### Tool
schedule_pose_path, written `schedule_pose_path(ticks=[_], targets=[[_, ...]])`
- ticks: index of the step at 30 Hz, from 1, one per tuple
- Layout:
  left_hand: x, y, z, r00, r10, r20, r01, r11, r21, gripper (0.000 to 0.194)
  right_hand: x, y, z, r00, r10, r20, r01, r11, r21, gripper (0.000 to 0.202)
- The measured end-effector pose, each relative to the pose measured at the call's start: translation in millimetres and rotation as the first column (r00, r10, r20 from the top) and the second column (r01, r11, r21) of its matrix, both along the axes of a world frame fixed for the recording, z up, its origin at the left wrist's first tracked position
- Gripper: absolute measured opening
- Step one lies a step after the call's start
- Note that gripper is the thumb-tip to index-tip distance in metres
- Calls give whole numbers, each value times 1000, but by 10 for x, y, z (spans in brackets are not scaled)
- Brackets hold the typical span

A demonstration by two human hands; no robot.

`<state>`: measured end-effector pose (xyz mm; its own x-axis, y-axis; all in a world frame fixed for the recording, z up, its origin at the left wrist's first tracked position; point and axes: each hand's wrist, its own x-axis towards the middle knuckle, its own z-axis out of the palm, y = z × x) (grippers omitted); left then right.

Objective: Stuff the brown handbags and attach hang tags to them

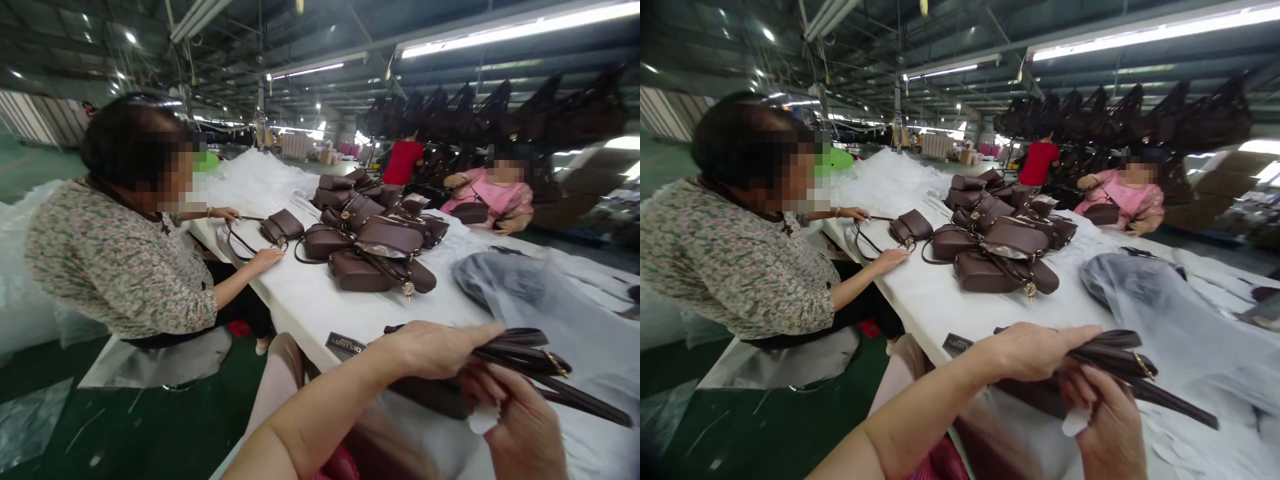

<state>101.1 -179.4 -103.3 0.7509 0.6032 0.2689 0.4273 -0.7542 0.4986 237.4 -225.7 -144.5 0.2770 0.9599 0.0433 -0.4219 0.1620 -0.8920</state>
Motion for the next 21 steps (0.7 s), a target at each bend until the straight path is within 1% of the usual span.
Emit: schedule_pose_path(ticks=[1, 3, 4, 5, 7, 9, 11, 13, 14, 15, 16, 18, 19, 21], targets=[[0, -4, -10, 1000, -11, 1, 11, 1000, -1, 66, 12, -24, 1, 999, 29, -19, -30, 1000, -1, 24], [11, -8, -33, 999, -2, 34, 3, 1000, -16, 69, -9, -51, 31, 996, 37, -79, -38, 999, -16, 27], [18, -3, -44, 997, -1, 82, 3, 1000, -27, 70, -37, -44, 57, 994, 12, -108, -15, 1000, -27, 31], [23, 12, -56, 988, 30, 150, -23, 999, -47, 73, -72, -18, 87, 987, -51, -155, 45, 998, -47, 38], [21, 68, -70, 960, 104, 261, -68, 987, -146, 83, -132, 74, 152, 966, -101, -240, 79, 992, -97, 51], [2, 126, -66, 918, 165, 360, -68, 961, -267, 87, -165, 172, 208, 943, -111, -312, 76, 989, -124, 55], [-23, 146, -47, 887, 160, 434, -6, 943, -334, 78, -175, 231, 240, 923, -102, -370, 53, 989, -141, 56], [-30, 120, -33, 860, 112, 498, 73, 939, -336, 61, -177, 263, 248, 904, -72, -421, 16, 991, -133, 56], [-21, 100, -33, 846, 100, 524, 90, 942, -324, 53, -179, 276, 247, 896, -52, -441, -2, 992, -122, 56], [-4, 80, -41, 833, 107, 543, 81, 947, -311, 47, -182, 291, 247, 890, -35, -454, -17, 994, -110, 55], [20, 66, -55, 822, 133, 554, 48, 953, -299, 44, -189, 307, 248, 889, -25, -457, -25, 994, -102, 53], [76, 65, -95, 805, 200, 558, -47, 960, -277, 41, -206, 333, 257, 898, -37, -439, -9, 995, -102, 50], [103, 79, -115, 801, 224, 555, -84, 960, -267, 40, -213, 337, 263, 907, -44, -419, 6, 996, -92, 48], [143, 128, -139, 794, 263, 547, -141, 956, -256, 36, -212, 317, 265, 937, -53, -346, 45, 999, -31, 46]])
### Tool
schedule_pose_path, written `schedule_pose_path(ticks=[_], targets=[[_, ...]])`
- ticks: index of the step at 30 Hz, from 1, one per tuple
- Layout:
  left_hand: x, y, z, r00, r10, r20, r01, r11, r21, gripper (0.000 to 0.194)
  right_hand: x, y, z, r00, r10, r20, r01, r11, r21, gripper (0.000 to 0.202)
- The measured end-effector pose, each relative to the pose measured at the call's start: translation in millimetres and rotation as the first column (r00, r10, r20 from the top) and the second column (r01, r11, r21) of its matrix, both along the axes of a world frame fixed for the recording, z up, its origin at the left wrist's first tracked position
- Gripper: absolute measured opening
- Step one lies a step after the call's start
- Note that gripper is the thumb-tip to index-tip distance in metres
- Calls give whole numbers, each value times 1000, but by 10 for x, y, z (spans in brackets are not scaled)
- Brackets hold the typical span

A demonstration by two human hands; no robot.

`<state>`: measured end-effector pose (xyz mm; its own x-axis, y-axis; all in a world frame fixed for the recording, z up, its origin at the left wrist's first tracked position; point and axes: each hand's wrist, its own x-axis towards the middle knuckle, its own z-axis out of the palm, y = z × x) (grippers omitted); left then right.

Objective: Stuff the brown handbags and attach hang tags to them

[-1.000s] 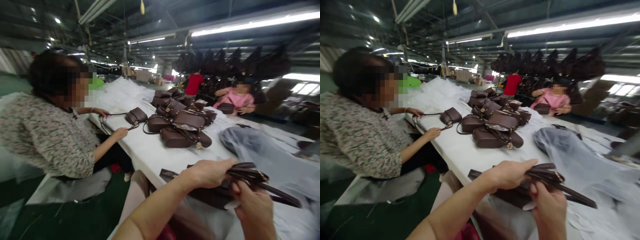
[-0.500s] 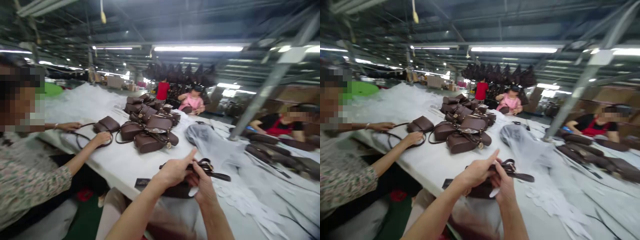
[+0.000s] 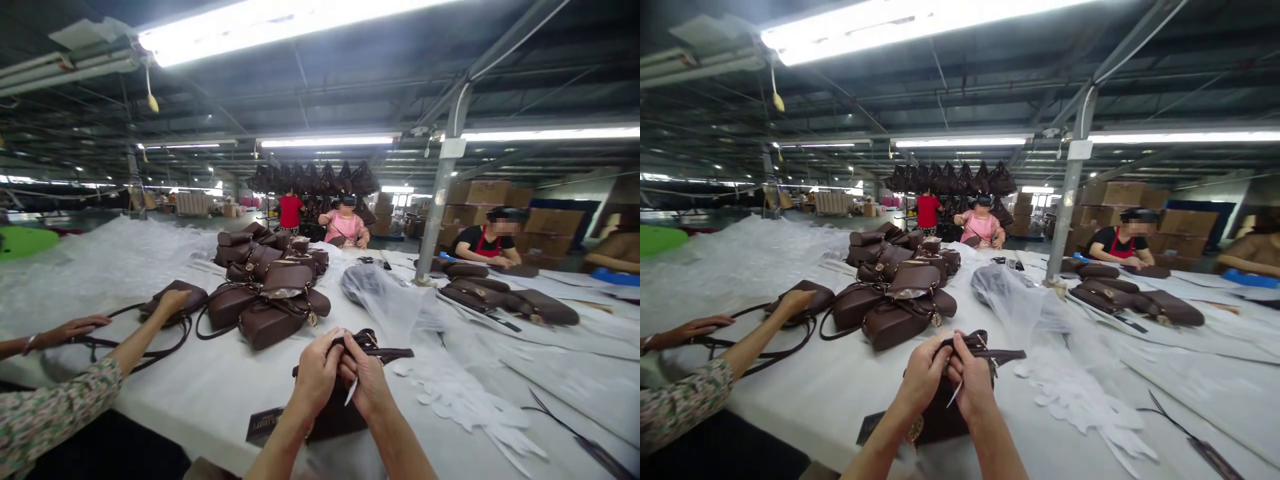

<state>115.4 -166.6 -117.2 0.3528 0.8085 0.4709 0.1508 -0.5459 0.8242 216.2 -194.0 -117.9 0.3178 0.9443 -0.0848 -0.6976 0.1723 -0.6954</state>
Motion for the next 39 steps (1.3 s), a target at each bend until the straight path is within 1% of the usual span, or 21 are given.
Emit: schedule_pose_path(ticks=[2, 3, 4, 5, 6, 8, 9, 10, 11, 13, 14, 16, 17, 20, 23, 26, 30, 33, 36, 37, 39], targets=[[20, 59, 5, 999, 48, -1, -48, 999, 7, 32, 28, -55, -28, 988, -24, 150, 14, 998, 68, 45], [24, 85, 19, 997, 76, 0, -76, 997, 13, 31, 51, -91, -55, 966, -27, 257, 8, 997, 72, 46], [26, 105, 36, 995, 101, -3, -101, 995, 21, 29, 78, -130, -88, 923, -37, 383, 16, 998, 58, 48], [26, 119, 56, 993, 119, -14, -119, 992, 31, 28, 105, -171, -122, 852, -59, 520, 43, 998, 42, 49], [25, 128, 75, 991, 129, -35, -127, 991, 39, 27, 131, -210, -150, 753, -88, 652, 82, 996, 40, 50], [20, 132, 105, 987, 121, -101, -117, 992, 45, 25, 172, -280, -166, 514, -161, 843, 150, 984, 97, 42], [15, 131, 115, 985, 105, -136, -100, 994, 45, 23, 187, -311, -146, 406, -191, 894, 140, 979, 146, 34], [7, 131, 122, 983, 86, -165, -79, 996, 44, 21, 201, -337, -107, 322, -206, 924, 97, 978, 184, 28], [-3, 132, 127, 980, 64, -187, -58, 998, 40, 20, 217, -360, -53, 264, -206, 942, 35, 978, 204, 23], [-33, 140, 134, 978, 22, -208, -17, 1000, 26, 19, 266, -391, 75, 201, -168, 965, -100, 977, 191, 21], [-50, 145, 138, 978, 2, -209, 2, 1000, 19, 20, 300, -399, 136, 190, -137, 972, -158, 973, 168, 29], [-81, 151, 145, 979, -34, -201, 39, 999, 21, 21, 384, -402, 229, 202, -75, 977, -246, 961, 124, 43], [-93, 150, 148, 979, -50, -196, 57, 998, 31, 21, 428, -398, 260, 214, -53, 975, -282, 953, 113, 45], [-107, 132, 154, 978, -82, -193, 96, 993, 65, 20, 530, -378, 311, 261, -18, 965, -360, 926, 114, 40], [-106, 109, 162, 977, -70, -201, 84, 995, 62, 20, 561, -365, 345, 252, 17, 968, -427, 899, 96, 40], [-112, 102, 168, 974, -62, -219, 74, 996, 49, 20, 547, -362, 378, 237, 20, 971, -442, 892, 89, 40], [-126, 108, 159, 977, -86, -197, 99, 993, 57, 25, 525, -360, 425, 236, 62, 970, -458, 887, 55, 41], [-124, 109, 143, 979, -96, -182, 109, 992, 62, 23, 512, -349, 486, 272, 67, 960, -369, 929, 40, 31], [-114, 104, 134, 979, -83, -187, 95, 994, 59, 19, 499, -328, 555, 308, 31, 951, -292, 954, 63, 31], [-111, 101, 134, 978, -77, -193, 90, 994, 60, 18, 494, -318, 570, 322, 57, 945, -284, 958, 39, 32], [-110, 93, 135, 977, -76, -199, 91, 994, 67, 17, 482, -291, 579, 374, 165, 913, -275, 959, -61, 32]])
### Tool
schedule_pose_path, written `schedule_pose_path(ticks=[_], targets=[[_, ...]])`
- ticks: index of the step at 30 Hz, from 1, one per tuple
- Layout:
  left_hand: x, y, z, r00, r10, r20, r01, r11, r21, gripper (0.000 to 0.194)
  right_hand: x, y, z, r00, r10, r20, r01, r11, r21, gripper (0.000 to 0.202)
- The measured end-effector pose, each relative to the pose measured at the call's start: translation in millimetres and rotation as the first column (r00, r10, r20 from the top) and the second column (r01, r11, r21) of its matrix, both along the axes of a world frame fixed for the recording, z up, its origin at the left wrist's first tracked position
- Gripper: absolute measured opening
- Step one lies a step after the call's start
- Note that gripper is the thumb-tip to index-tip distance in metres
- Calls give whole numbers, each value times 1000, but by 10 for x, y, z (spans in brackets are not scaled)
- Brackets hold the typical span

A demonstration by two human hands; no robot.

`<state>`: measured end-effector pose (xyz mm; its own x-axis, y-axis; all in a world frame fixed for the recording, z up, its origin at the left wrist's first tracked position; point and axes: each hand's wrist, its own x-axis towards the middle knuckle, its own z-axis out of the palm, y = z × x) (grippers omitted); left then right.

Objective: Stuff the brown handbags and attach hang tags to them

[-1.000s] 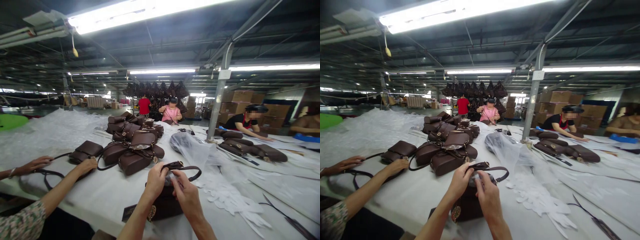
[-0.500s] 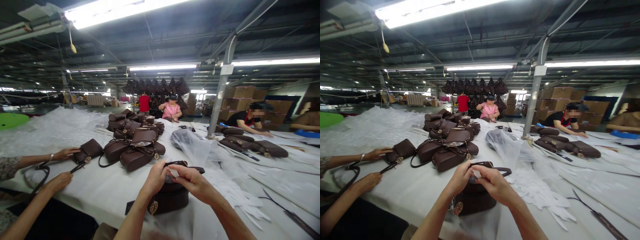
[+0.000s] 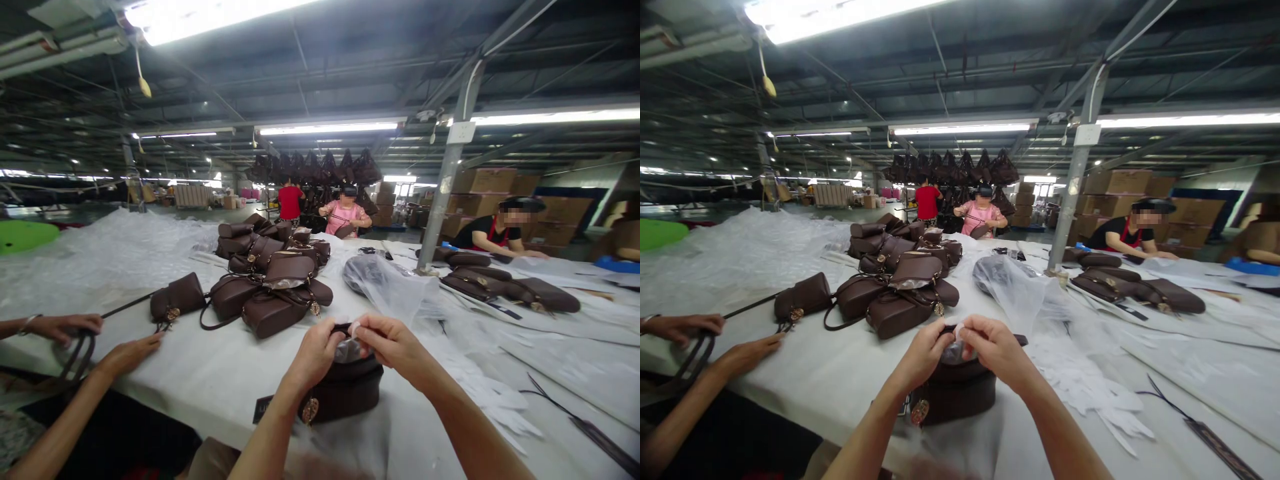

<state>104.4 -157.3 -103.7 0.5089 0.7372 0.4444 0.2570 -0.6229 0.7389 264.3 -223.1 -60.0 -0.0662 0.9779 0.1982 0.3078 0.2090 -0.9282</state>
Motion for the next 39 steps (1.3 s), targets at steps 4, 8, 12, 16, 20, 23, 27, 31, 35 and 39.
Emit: schedule_pose_path(ticks=[4, 8, 12, 16, 20, 23, 27, 31, 35, 39], targets=[[-3, -22, 5, 1000, -28, 0, 28, 999, 21, 20, -47, 67, -41, 993, -72, -91, 63, 993, -102, 35], [-2, -29, -2, 1000, -20, 0, 20, 999, 33, 22, -104, 90, -43, 983, -132, -125, 118, 987, -111, 56], [3, -31, -9, 1000, -14, -16, 14, 999, 42, 20, -129, 77, -9, 984, -138, -116, 121, 983, -142, 52], [2, -36, -10, 1000, -8, -23, 9, 999, 51, 19, -126, 91, -32, 980, -143, -135, 118, 977, -178, 43], [3, -36, -17, 999, -7, -34, 9, 999, 53, 19, -122, 117, -76, 964, -179, -196, 142, 972, -186, 38], [6, -35, -23, 999, 8, -42, -6, 998, 59, 18, -124, 120, -93, 957, -169, -236, 133, 978, -161, 38], [11, -41, -28, 999, -1, -43, 3, 998, 59, 18, -139, 122, -126, 954, -162, -253, 139, 984, -108, 42], [21, -48, -45, 993, 45, -105, -32, 992, 122, 18, -157, 139, -159, 941, -198, -276, 176, 979, -101, 40], [21, -35, -61, 976, 95, -195, -58, 981, 188, 22, -111, 165, -113, 921, -142, -363, 76, 979, -191, 33], [16, -2, -51, 961, 102, -257, -46, 976, 214, 21, -16, 236, 8, 945, -114, -308, 19, 955, -297, 23]])
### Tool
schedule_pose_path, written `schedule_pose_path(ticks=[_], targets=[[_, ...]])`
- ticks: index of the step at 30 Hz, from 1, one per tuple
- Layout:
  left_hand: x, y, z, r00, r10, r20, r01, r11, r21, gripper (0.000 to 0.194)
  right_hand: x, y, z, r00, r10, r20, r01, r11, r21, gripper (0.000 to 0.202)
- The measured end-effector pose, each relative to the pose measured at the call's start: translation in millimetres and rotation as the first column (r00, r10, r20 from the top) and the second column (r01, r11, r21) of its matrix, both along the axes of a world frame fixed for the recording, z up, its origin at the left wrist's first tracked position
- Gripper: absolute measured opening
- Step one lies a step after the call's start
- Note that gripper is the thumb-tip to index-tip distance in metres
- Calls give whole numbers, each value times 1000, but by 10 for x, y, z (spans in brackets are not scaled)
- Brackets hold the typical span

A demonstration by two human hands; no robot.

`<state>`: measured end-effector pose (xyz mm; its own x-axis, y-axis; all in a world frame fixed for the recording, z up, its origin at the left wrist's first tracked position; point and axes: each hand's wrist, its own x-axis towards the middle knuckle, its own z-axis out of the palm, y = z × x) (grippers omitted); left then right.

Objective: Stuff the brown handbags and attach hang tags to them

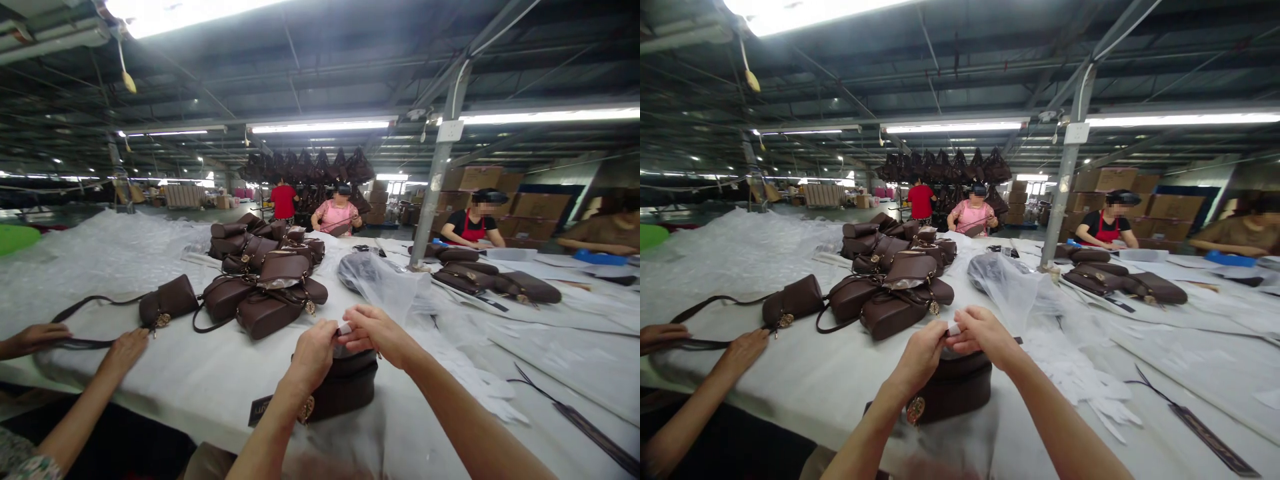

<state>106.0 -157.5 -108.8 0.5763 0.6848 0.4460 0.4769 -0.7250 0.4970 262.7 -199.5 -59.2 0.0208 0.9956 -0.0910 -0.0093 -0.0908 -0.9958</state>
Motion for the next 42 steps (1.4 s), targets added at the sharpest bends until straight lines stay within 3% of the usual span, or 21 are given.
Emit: schedule_pose_path(ticks=[2, 4, 5, 7, 9, 10, 11, 13, 15, 19, 22, 26, 29, 32, 34, 36, 39, 40, 42], targets=[[-5, 20, 17, 1000, -17, 3, 17, 1000, -1, 21, 35, 47, 67, 980, 56, 193, -52, 998, -24, 15], [-11, 42, 36, 998, -52, 21, 52, 999, -4, 20, 47, 86, 131, 875, 95, 475, -125, 992, 32, 5], [-14, 55, 42, 997, -67, 34, 67, 998, -5, 19, 41, 98, 162, 772, 64, 633, -171, 979, 109, 6], [-16, 85, 48, 996, -76, 51, 76, 997, -6, 18, 4, 114, 224, 472, -112, 874, -292, 916, 275, 13], [-13, 124, 48, 998, -65, 25, 65, 998, -20, 18, -57, 134, 283, 191, -296, 936, -389, 853, 349, 16], [-12, 145, 52, 998, -61, -8, 60, 998, -33, 18, -86, 152, 311, 112, -357, 927, -400, 838, 371, 17], [-15, 168, 63, 997, -65, -42, 63, 997, -47, 19, -110, 179, 335, 84, -402, 912, -390, 829, 402, 18], [-34, 211, 120, 992, -98, -76, 92, 993, -76, 22, -124, 257, 375, 160, -467, 870, -326, 807, 493, 17], [-68, 239, 227, 986, -154, -67, 148, 984, -95, 22, -98, 354, 403, 341, -438, 832, -248, 811, 529, 14], [-105, 221, 471, 986, -166, -35, 161, 980, -115, 20, -57, 495, 444, 712, -128, 691, -191, 911, 365, 16], [-36, 198, 501, 995, -97, -14, 93, 981, -172, 34, -122, 518, 485, 840, -12, 543, -183, 935, 304, 14], [85, 244, 351, 989, 30, -144, -46, 993, -112, 35, -231, 534, 521, 923, 42, 382, -189, 916, 355, 5], [108, 349, 310, 953, 26, -301, -37, 999, -31, 29, -223, 583, 475, 946, -1, 324, -148, 888, 436, 1], [76, 500, 370, 907, 0, -420, -19, 999, -41, 25, -146, 585, 354, 946, -54, 319, -97, 892, 441, 8], [6, 585, 396, 904, -13, -427, -27, 996, -88, 28, -80, 492, 238, 904, -108, 413, -108, 878, 465, 15], [-129, 604, 358, 949, -36, -313, -3, 993, -122, 41, -4, 293, 92, 794, -221, 567, -164, 819, 550, 22], [-456, 435, 132, 999, -13, 35, 18, 989, -149, 60, 137, -167, -227, 590, -392, 706, -259, 736, 625, 12], [-586, 329, 7, 991, 28, 130, -7, 987, -162, 64, 191, -340, -373, 545, -389, 743, -295, 740, 604, 8], [-853, 69, -310, 979, 120, 162, -81, 971, -226, 80, 301, -680, -730, 490, -222, 843, -404, 799, 445, 11]])
